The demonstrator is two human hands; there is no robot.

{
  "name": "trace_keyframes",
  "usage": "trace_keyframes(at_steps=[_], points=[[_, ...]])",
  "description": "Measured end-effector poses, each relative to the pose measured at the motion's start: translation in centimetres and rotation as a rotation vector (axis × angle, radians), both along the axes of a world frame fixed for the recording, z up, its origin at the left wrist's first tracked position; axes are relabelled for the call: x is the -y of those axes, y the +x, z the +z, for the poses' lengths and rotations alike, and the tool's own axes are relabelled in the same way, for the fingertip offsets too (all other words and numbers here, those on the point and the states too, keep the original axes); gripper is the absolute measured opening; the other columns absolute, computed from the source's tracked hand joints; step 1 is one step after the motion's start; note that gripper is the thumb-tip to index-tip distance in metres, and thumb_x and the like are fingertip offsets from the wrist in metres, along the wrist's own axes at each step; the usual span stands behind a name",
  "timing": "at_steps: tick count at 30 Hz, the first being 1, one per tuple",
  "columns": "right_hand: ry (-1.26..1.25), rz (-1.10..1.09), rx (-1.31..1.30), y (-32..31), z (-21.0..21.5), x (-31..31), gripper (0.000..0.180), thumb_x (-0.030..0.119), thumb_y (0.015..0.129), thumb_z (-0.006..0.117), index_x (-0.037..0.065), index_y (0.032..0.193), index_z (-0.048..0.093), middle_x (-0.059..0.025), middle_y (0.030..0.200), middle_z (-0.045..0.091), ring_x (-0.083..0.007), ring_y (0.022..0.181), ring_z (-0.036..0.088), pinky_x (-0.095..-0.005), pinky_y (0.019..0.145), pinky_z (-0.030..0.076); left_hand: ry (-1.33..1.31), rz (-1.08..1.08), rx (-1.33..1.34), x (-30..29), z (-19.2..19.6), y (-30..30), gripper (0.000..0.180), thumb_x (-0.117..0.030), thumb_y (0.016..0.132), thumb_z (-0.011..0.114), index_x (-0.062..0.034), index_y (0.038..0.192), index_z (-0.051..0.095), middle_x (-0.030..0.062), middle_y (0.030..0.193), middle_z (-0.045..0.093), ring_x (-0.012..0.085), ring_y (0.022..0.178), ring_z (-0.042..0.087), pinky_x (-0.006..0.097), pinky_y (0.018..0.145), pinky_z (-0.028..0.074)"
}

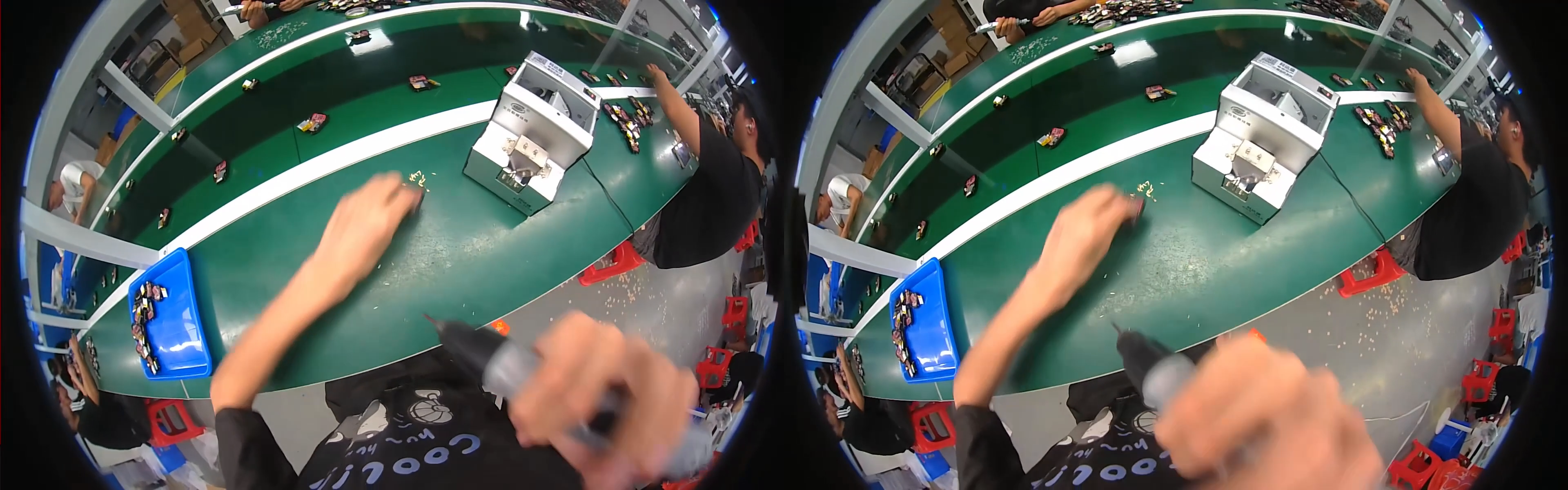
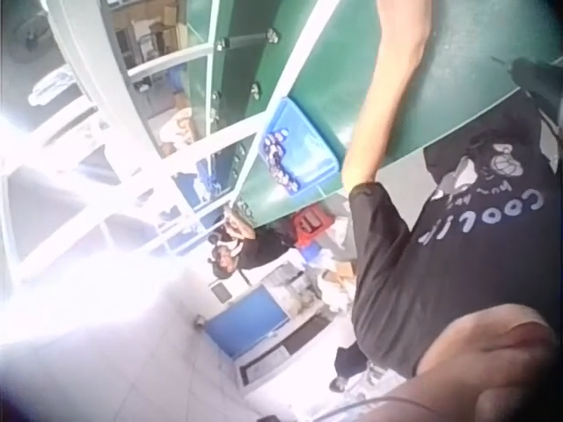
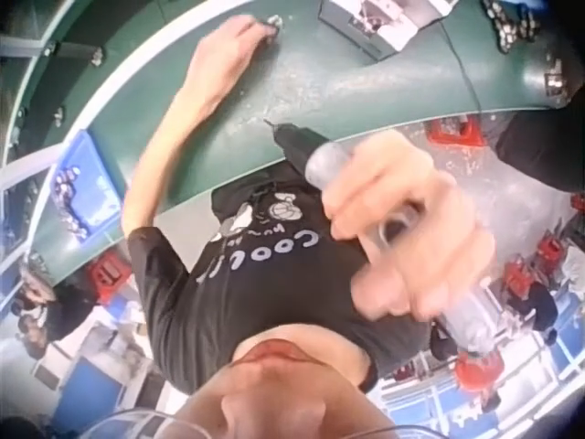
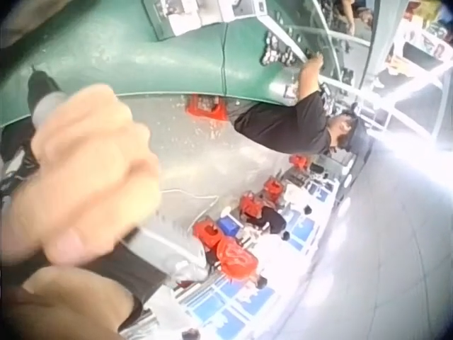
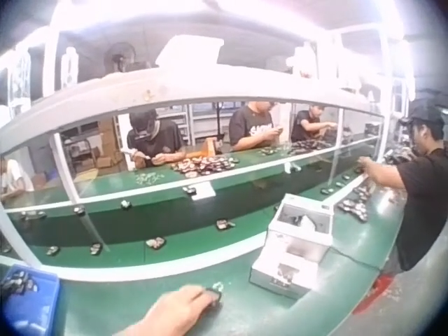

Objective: Use an electric screwdriver to assemble small electronic components on a factory production line.

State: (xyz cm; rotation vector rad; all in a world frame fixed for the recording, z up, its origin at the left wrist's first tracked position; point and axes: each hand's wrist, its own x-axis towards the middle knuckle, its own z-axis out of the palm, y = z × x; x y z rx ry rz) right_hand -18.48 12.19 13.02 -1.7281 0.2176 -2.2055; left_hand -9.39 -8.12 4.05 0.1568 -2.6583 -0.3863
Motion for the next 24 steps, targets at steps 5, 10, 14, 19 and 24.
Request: trace_keyframes(at_steps=[5,10,14,19,24], points=[[0.148,-0.325,0.375,4.1,4.6,-5.1,0.019,0.019,0.096,0.051,0.007,0.082,0.046,-0.0037,0.06,0.054,-0.0163,0.039,0.046,-0.0269,0.034,0.037,0.165,-0.085,-0.18,9.6,0.1,-15.0,0.012,-0.003,0.091,0.061,0.0014,0.099,0.069,0.0172,0.094,0.066,0.0375,0.096,0.065,0.043,0.082,0.054],[0.067,-0.472,0.334,1.7,4.5,-6.0,0.013,0.017,0.095,0.054,0.007,0.089,0.049,-0.0054,0.066,0.057,-0.0163,0.039,0.045,-0.028,0.035,0.037,-0.208,0.28,0.051,11.9,-3.3,-21.3,0.049,-0.021,0.093,0.066,-0.0048,0.136,0.051,0.0192,0.123,0.06,0.0361,0.119,0.058,0.048,0.093,0.052],[0.018,-0.466,0.278,-0.3,4.6,-6.3,0.01,0.015,0.093,0.056,0.006,0.095,0.052,-0.007,0.071,0.06,-0.0163,0.039,0.044,-0.0291,0.036,0.036,-0.126,0.28,0.127,15.4,-6.1,-20.4,0.045,-0.016,0.095,0.064,-0.0031,0.137,0.054,0.0206,0.121,0.062,0.0405,0.114,0.057,0.05,0.098,0.048],[-0.036,-0.335,0.168,-2.0,4.4,-4.5,0.014,0.012,0.091,0.06,0.006,0.103,0.056,-0.0091,0.078,0.064,-0.0163,0.038,0.043,-0.0305,0.038,0.036,-0.088,0.258,0.041,14.9,-5.0,-18.4,0.039,-0.015,0.096,0.062,-0.0006,0.132,0.057,0.022,0.118,0.063,0.0404,0.111,0.056,0.047,0.1,0.045],[0.097,-0.441,0.102,-7.3,2.3,-1.8,0.016,0.017,0.094,0.054,0.004,0.103,0.054,-0.0134,0.083,0.061,-0.0161,0.038,0.041,-0.0311,0.038,0.034,0.14,0.182,-0.015,7.6,-1.8,-7.3,0.039,-0.012,0.095,0.065,-0.0003,0.132,0.056,0.0187,0.117,0.062,0.0335,0.112,0.057,0.04,0.1,0.044]])
